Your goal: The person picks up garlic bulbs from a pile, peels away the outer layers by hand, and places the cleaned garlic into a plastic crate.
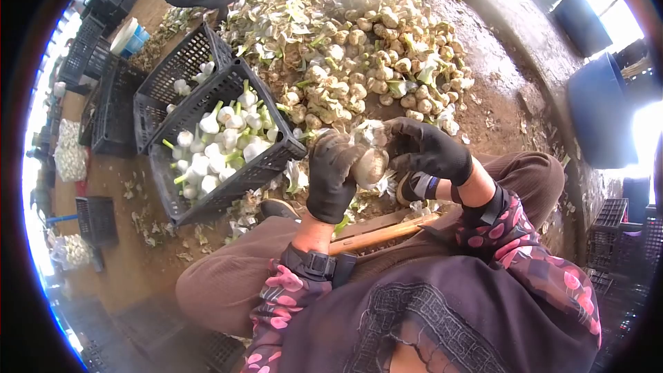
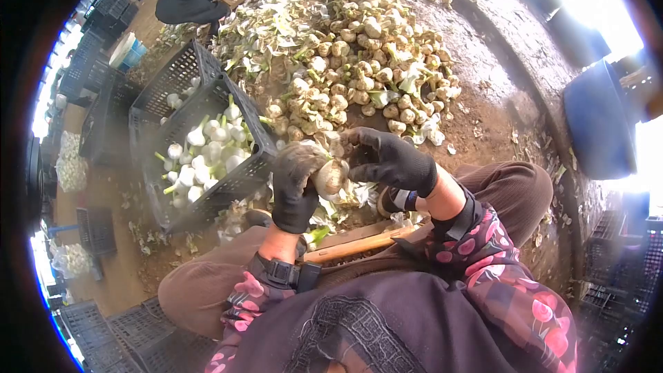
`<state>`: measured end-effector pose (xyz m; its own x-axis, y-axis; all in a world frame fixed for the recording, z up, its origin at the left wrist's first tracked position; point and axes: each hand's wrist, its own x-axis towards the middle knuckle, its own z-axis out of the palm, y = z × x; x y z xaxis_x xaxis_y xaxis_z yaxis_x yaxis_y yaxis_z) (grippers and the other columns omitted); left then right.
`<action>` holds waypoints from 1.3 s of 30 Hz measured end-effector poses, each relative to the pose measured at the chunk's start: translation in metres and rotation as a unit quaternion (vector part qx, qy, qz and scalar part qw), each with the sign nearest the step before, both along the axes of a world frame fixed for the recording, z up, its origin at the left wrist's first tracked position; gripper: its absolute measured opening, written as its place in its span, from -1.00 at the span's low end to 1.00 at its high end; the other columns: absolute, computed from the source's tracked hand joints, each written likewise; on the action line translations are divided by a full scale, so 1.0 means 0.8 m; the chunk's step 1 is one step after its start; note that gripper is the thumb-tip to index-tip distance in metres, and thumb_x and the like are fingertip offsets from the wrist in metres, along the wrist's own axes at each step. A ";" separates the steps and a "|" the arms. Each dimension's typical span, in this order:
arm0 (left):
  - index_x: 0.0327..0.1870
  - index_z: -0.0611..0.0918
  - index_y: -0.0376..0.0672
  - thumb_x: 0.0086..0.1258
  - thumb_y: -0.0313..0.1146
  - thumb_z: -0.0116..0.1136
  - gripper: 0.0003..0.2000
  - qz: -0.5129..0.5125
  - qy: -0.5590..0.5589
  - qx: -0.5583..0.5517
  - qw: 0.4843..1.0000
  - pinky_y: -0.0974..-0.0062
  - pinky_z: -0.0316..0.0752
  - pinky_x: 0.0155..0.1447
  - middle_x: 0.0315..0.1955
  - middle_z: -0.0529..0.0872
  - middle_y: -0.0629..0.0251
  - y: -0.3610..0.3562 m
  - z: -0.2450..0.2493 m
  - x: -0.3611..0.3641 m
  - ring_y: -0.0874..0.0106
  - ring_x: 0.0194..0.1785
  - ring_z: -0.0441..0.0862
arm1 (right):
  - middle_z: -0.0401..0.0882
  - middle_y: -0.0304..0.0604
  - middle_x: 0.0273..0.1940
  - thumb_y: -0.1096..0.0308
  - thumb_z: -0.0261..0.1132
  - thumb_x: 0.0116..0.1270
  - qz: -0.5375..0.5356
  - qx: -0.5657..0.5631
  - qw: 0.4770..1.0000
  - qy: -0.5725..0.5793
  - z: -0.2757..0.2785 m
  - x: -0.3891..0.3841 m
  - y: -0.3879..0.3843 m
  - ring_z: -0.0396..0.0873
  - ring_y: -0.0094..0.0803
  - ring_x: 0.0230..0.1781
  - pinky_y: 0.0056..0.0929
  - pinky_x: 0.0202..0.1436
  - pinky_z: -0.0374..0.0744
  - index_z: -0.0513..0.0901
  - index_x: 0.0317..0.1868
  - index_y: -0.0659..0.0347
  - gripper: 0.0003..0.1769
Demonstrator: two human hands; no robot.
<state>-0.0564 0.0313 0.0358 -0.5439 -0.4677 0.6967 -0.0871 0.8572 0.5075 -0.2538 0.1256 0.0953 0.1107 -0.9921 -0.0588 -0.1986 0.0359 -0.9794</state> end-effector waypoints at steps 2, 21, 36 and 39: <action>-0.20 0.61 -0.06 -0.12 -0.57 0.26 -0.64 0.003 0.012 -0.006 1.000 0.11 0.37 0.17 -0.27 0.63 0.23 0.001 0.005 -0.002 0.13 -0.01 0.53 | 0.43 -0.19 -0.34 0.37 0.50 -0.01 0.022 -0.179 0.979 0.094 -0.004 0.003 -0.014 0.39 -0.32 -0.35 -0.35 -0.24 0.41 0.55 -0.21 0.26 -0.63; -0.26 0.62 -0.04 -0.10 -0.57 0.25 -0.69 -0.047 -0.005 -0.034 0.998 0.12 0.38 0.20 -0.30 0.64 0.29 0.002 0.012 0.004 0.18 -0.03 0.55 | 0.54 -0.11 -0.30 0.52 0.28 0.19 0.067 -0.149 0.978 0.128 -0.002 0.008 0.001 0.54 -0.21 -0.26 -0.34 -0.15 0.50 0.49 -0.28 0.26 -0.87; -0.26 0.60 -0.10 -0.03 -0.60 0.24 -0.73 0.040 0.054 0.040 0.997 0.17 0.40 0.15 -0.30 0.63 0.26 -0.011 -0.009 0.002 0.17 -0.13 0.56 | 0.52 -0.12 -0.25 0.50 0.38 0.05 0.033 -0.040 0.970 0.236 -0.075 0.017 0.034 0.54 -0.22 -0.32 -0.36 -0.21 0.53 0.55 -0.23 0.20 -0.75; -0.29 0.60 -0.11 -0.03 -0.59 0.22 -0.75 0.019 -0.007 0.018 1.000 0.17 0.40 0.11 -0.30 0.62 0.22 -0.007 -0.015 -0.004 0.13 -0.14 0.55 | 0.55 -0.07 -0.32 0.29 0.40 0.11 -0.171 -0.194 0.953 0.155 -0.029 0.019 0.010 0.56 -0.21 -0.34 -0.32 -0.24 0.54 0.60 -0.22 0.24 -0.72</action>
<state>-0.0593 0.0253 0.0237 -0.5345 -0.5139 0.6710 -0.1274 0.8338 0.5371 -0.2383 0.1339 0.0718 -0.1866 -0.9206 0.3432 -0.5223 -0.2029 -0.8283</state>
